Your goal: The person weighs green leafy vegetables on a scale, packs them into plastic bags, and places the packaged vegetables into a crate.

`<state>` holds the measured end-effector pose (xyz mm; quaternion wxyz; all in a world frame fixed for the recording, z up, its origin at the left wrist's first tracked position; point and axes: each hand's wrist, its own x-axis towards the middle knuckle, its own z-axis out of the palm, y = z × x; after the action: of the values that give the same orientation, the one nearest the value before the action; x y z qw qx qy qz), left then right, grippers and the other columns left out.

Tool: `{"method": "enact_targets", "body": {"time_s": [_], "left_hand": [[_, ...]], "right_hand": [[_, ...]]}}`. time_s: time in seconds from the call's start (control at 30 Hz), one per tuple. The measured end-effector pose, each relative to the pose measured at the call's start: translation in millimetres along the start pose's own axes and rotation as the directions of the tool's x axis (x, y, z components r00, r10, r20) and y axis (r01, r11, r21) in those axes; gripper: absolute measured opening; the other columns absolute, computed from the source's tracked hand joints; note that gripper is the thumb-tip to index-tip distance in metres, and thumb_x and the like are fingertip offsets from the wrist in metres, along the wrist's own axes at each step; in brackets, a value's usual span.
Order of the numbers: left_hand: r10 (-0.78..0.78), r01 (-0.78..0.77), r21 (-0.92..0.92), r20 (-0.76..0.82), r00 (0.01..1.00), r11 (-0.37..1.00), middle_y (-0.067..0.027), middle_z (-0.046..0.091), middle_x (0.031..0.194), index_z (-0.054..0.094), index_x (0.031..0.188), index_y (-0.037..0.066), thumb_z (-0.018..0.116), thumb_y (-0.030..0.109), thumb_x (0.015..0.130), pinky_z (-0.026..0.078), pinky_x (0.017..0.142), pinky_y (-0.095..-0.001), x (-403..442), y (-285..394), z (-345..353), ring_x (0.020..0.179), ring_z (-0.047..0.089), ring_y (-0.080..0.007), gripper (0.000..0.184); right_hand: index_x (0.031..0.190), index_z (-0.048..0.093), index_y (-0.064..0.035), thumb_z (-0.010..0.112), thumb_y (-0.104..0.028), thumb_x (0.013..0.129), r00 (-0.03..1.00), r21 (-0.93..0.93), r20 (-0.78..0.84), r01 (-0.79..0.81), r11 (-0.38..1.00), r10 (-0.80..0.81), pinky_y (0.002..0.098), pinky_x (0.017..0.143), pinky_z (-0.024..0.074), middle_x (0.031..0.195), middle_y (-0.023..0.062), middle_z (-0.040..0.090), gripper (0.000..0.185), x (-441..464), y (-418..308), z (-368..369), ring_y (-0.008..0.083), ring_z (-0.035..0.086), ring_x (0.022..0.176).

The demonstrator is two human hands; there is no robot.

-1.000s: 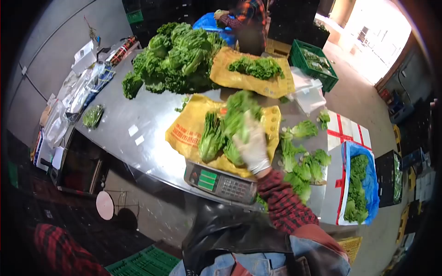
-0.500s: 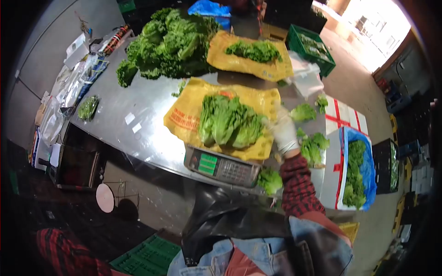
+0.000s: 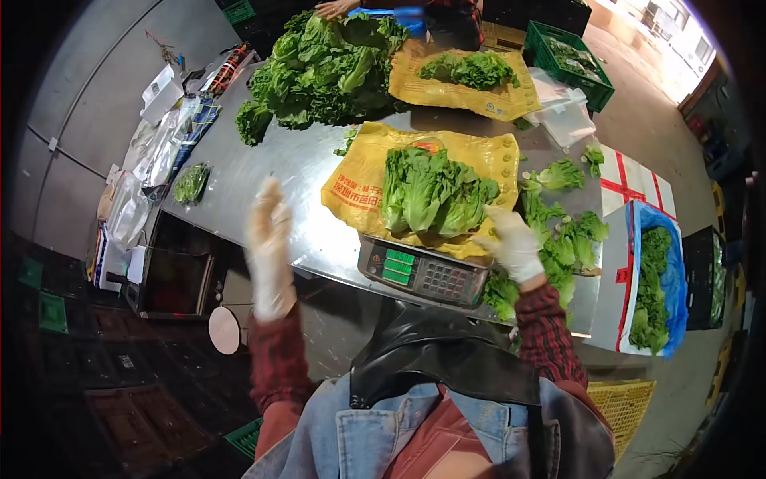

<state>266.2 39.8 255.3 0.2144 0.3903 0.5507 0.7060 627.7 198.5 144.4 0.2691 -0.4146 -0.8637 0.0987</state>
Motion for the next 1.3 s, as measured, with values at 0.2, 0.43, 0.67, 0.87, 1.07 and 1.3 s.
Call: {"method": "enact_targets", "body": {"time_s": [0.2, 0.43, 0.67, 0.87, 1.07, 1.3], "left_hand": [[-0.450, 0.477, 0.149, -0.184, 0.874, 0.866, -0.0150, 0.029, 0.157, 0.021, 0.154, 0.003, 0.066, 0.026, 0.093, 0.032, 0.112, -0.0424, 41.6, -201.0, -6.8, 0.143, 0.032, -0.0274, 0.079], [-0.699, 0.709, -0.044, -0.224, 0.679, 0.703, -0.0154, 0.050, 0.142, 0.034, 0.150, 0.002, 0.070, 0.028, 0.092, 0.043, 0.100, -0.0420, 55.0, -221.0, -0.7, 0.129, 0.046, -0.0264, 0.073], [-0.388, 0.345, -0.296, -0.103, 0.916, 0.891, -0.0034, 0.067, 0.111, 0.061, 0.128, 0.001, 0.060, 0.027, 0.100, 0.048, 0.089, -0.0310, 60.8, -275.9, 3.3, 0.097, 0.061, -0.0138, 0.038], [-0.251, 0.218, -0.265, -0.097, 0.963, 0.939, -0.0080, 0.064, 0.121, 0.059, 0.126, -0.005, 0.043, 0.014, 0.102, 0.047, 0.092, -0.0293, 53.2, -205.8, 62.7, 0.105, 0.060, -0.0154, 0.035], [0.302, -0.550, 0.154, 0.700, 0.647, 0.821, -0.0096, 0.066, 0.121, 0.061, 0.130, 0.006, 0.060, 0.005, 0.088, 0.047, 0.094, -0.0328, 0.1, -98.3, 116.2, 0.112, 0.061, -0.0273, 0.042], [-0.043, 0.039, 0.026, 0.846, 0.531, 0.999, -0.0102, 0.067, 0.115, 0.062, 0.123, 0.008, 0.057, 0.007, 0.088, 0.050, 0.088, -0.0322, -79.7, -53.0, 92.5, 0.105, 0.062, -0.0282, 0.035]], "right_hand": [[0.097, 0.073, -0.0040, 0.080, -0.030, 0.077, 0.875, -0.384, 0.451, 0.010, 0.923, 0.178, 0.0366, 0.078, 0.0483, 0.089, 0.0100, 0.069, 0.034, 16.3, -17.9, 43.4, 0.0226, 0.064, 0.087], [0.091, 0.074, -0.0053, 0.075, -0.010, 0.079, 0.829, 0.743, 0.504, -0.559, 0.367, 0.243, 0.0307, 0.062, 0.0496, 0.078, 0.0058, 0.069, 0.013, -45.5, 110.4, -113.3, 0.0128, 0.059, 0.065], [0.144, 0.045, -0.0120, 0.074, -0.011, 0.075, 0.990, -0.373, 0.072, -0.086, 0.924, 0.121, 0.0461, 0.110, 0.0354, 0.150, 0.0135, 0.043, 0.074, -18.3, 97.8, -35.8, 0.0327, 0.042, 0.135], [0.120, 0.061, -0.0138, 0.069, -0.011, 0.072, 0.900, -0.371, 0.330, 0.401, 0.837, -0.285, 0.0475, 0.114, 0.0299, 0.149, 0.0136, 0.045, 0.049, 29.8, 54.1, 11.5, 0.0309, 0.035, 0.143], [0.080, 0.062, -0.0093, 0.067, -0.013, 0.062, 0.586, -0.140, 0.129, 0.809, 0.571, -0.800, 0.0442, 0.101, 0.0434, 0.127, 0.0084, 0.064, 0.019, 60.2, -55.1, -23.9, 0.0303, 0.053, 0.126], [0.094, 0.058, -0.0047, 0.077, -0.024, 0.071, 0.823, 0.417, 0.148, 0.451, 0.789, -0.548, 0.0422, 0.097, 0.0458, 0.126, 0.0161, 0.062, 0.036, 37.4, -95.2, -58.2, 0.0315, 0.059, 0.113]]}}
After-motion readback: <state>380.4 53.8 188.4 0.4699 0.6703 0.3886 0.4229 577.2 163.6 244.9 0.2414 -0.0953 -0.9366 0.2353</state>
